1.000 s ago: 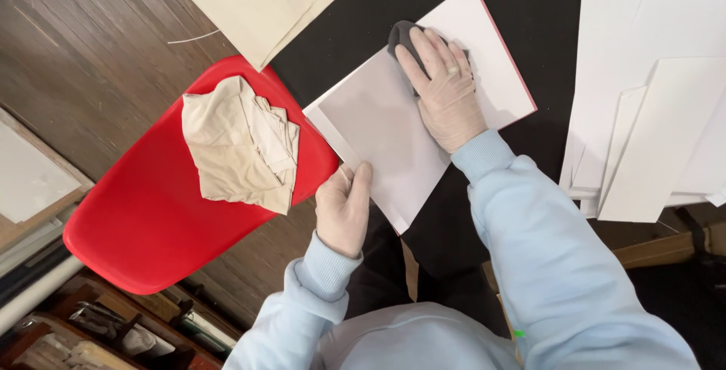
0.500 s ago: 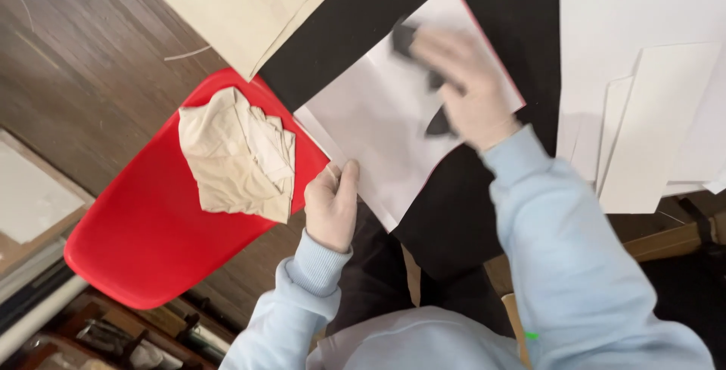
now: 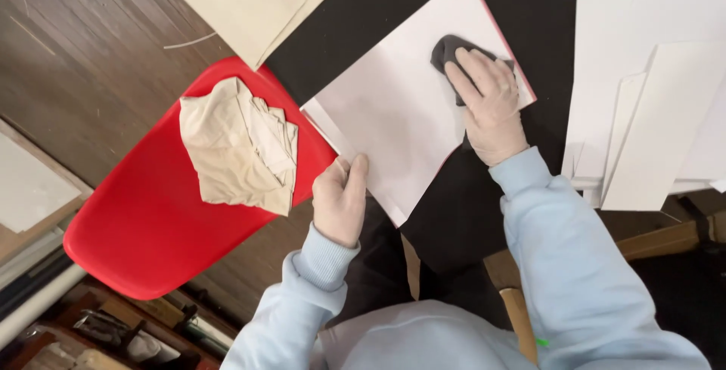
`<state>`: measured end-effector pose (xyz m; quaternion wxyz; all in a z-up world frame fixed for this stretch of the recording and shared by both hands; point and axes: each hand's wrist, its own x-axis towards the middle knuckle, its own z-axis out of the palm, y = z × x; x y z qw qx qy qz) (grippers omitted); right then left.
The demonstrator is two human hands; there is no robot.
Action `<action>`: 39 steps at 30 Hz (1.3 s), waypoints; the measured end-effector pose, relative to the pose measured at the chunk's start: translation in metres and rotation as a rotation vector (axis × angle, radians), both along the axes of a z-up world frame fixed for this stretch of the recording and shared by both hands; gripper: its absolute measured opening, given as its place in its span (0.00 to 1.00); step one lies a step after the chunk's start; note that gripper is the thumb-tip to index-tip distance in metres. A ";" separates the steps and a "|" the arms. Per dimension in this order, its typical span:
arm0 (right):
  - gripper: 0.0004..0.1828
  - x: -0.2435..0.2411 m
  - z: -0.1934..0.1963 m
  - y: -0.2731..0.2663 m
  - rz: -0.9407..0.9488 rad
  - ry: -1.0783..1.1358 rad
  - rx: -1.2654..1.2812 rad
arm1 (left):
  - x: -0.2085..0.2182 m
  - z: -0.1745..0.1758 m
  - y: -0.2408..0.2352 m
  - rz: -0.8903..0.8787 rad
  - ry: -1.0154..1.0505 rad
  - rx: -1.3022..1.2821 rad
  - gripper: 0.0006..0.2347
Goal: Prepare and mount an art print onto a backing board using adhesive and clamps.
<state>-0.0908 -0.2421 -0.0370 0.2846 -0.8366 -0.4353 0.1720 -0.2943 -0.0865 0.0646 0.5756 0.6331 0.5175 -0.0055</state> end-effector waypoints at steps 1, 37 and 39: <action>0.32 -0.009 0.000 -0.003 0.002 0.007 -0.004 | -0.001 0.003 -0.001 0.002 0.007 -0.004 0.17; 0.33 -0.007 -0.013 0.048 -0.184 -0.067 0.001 | 0.001 -0.005 -0.001 0.060 -0.042 0.010 0.11; 0.34 -0.012 -0.012 0.050 -0.175 -0.055 -0.048 | 0.003 -0.004 -0.001 -0.021 0.095 -0.012 0.14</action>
